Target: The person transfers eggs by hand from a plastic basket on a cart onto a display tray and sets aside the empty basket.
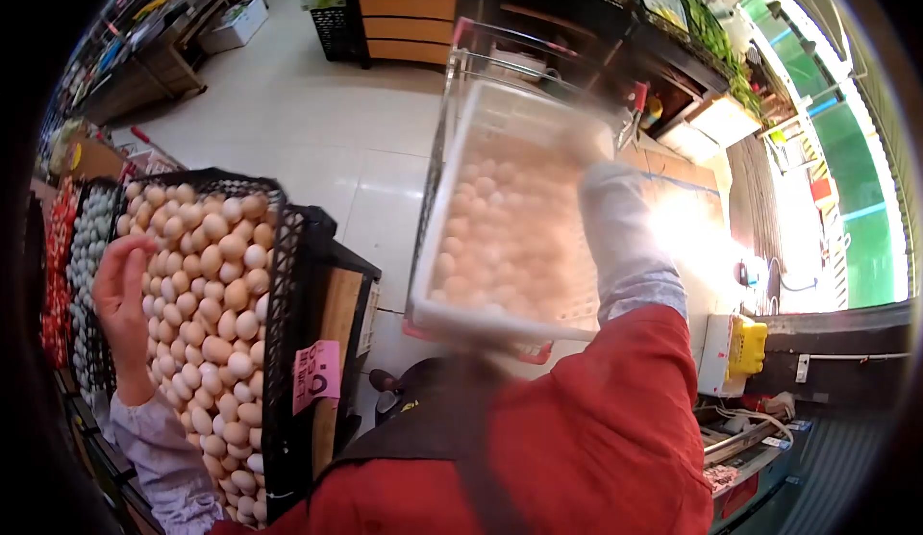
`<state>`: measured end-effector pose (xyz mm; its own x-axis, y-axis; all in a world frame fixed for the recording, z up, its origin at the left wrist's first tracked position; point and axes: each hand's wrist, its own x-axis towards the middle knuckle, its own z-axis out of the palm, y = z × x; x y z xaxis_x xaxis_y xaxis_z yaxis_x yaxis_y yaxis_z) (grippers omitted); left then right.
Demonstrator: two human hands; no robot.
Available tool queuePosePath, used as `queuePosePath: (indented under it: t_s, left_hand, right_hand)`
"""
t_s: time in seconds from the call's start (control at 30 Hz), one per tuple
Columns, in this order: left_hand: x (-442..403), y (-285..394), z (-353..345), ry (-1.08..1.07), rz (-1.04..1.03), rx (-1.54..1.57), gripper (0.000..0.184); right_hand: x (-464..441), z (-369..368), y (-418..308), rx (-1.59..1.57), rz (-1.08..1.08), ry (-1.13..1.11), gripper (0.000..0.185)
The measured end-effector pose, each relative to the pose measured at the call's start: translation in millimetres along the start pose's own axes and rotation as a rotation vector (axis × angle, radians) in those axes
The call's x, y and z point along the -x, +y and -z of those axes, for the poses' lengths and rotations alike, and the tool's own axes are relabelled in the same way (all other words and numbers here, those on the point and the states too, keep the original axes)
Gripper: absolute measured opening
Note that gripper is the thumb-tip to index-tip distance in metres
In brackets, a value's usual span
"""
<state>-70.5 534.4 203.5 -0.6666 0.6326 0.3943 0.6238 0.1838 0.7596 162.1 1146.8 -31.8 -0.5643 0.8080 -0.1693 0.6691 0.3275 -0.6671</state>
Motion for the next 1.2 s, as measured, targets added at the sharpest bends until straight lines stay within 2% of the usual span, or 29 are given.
queuePosePath:
  t_s: [0.1, 0.17, 0.27, 0.33, 0.4, 0.47, 0.57, 0.7, 0.73, 0.8, 0.9, 1.03, 1.1, 1.17, 1.2]
  left_hand:
    - [-42, 27, -98, -0.214, 0.003, 0.086, 0.013]
    - [-61, 34, -160, -0.338, 0.024, 0.155, 0.014]
    - [-77, 42, -240, -0.516, 0.022, 0.248, 0.017]
    - [-81, 44, -282, -0.654, 0.111, 0.287, 0.019]
    - [-76, 46, -320, -0.745, 0.244, 0.412, 0.019]
    - [-61, 30, -354, -0.811, 0.271, 0.447, 0.02]
    - [-40, 17, -385, -0.861, 0.375, 0.54, 0.022]
    - [-17, -5, -414, -0.832, 0.472, 0.584, 0.026]
    - [-18, -7, -418, -0.829, 0.476, 0.585, 0.026]
    - [-21, -12, -429, -0.849, 0.636, 0.59, 0.031]
    - [-28, -13, -442, -0.811, 0.678, 0.616, 0.036]
    - [-35, -17, -468, -0.791, 0.749, 0.585, 0.036]
    - [-37, -25, -485, -0.816, 0.8, 0.665, 0.035]
    - [-36, -28, -497, -0.806, 0.825, 0.713, 0.033]
    - [-35, -31, -502, -0.794, 0.848, 0.758, 0.031]
  right_hand:
    - [-18, -21, 51, 0.365, 0.061, -0.032, 0.052]
    - [-7, -30, 49, 0.326, 0.059, -0.05, 0.053]
    - [-8, -46, 52, 0.543, 0.089, 0.054, 0.054]
    - [1, -43, 29, 0.494, -0.081, -0.05, 0.058]
    - [8, -42, 23, 0.057, -0.133, -0.043, 0.061]
    - [-5, -61, 39, 0.408, -0.133, 0.014, 0.061]
    - [-15, -74, 51, 0.385, -0.187, 0.125, 0.058]
    - [-23, -75, 48, 0.428, -0.229, 0.12, 0.054]
    - [-21, -74, 49, 0.371, -0.183, 0.146, 0.051]
    - [-17, -74, 52, 0.319, -0.138, 0.169, 0.049]
    - [-19, -82, 61, 0.31, -0.081, 0.243, 0.043]
    - [-22, -89, 70, 0.406, -0.064, 0.295, 0.04]
    - [-24, -93, 70, 0.408, -0.067, 0.316, 0.04]
    - [-25, -100, 71, 0.687, -0.142, 0.301, 0.042]
    - [-26, -99, 73, 0.689, -0.142, 0.3, 0.042]
